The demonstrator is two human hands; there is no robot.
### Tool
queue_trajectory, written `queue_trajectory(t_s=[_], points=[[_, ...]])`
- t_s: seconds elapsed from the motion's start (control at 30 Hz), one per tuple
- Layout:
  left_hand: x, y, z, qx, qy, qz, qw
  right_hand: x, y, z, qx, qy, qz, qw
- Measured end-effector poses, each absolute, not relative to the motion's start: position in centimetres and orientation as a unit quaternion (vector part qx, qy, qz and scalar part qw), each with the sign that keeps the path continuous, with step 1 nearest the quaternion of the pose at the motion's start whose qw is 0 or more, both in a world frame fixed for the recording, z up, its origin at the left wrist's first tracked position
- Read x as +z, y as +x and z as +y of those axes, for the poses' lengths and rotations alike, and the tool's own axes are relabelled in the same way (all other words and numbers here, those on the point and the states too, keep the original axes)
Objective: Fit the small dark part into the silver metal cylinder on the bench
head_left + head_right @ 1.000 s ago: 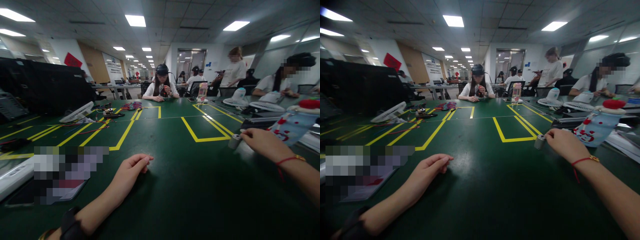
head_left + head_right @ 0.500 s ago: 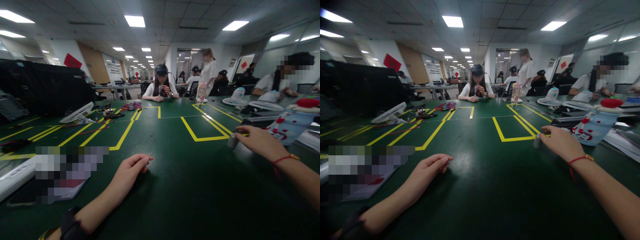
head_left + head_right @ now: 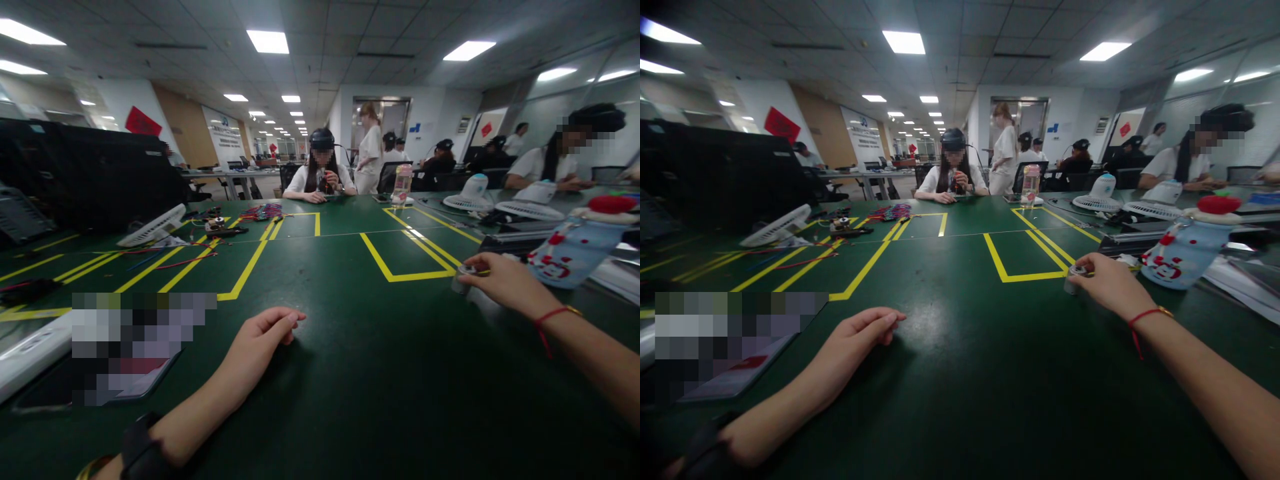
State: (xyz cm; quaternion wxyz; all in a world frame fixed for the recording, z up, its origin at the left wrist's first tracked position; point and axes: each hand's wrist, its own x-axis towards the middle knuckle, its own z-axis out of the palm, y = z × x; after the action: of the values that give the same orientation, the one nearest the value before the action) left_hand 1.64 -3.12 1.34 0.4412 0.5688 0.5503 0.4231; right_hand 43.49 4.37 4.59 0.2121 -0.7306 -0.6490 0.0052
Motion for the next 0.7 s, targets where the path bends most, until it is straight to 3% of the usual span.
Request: queue_trajectory(t_s=[0.27, 0.47, 0.7], points=[[1.6, 1.9, -3.2, 0.414, 0.577, 0.564, 0.421, 3.4, 31.9, -0.6, 0.12, -0.51, -0.78, 0.343], [1.3, 1.9, -3.2, 0.407, 0.602, 0.557, 0.404, 1.9, 26.2, -4.6, 0.211, -0.369, -0.854, 0.3], [2.4, 3.7, -3.7, 0.365, 0.699, 0.51, 0.343, 0.5, 26.3, -4.3, 0.273, -0.405, -0.813, 0.317]])
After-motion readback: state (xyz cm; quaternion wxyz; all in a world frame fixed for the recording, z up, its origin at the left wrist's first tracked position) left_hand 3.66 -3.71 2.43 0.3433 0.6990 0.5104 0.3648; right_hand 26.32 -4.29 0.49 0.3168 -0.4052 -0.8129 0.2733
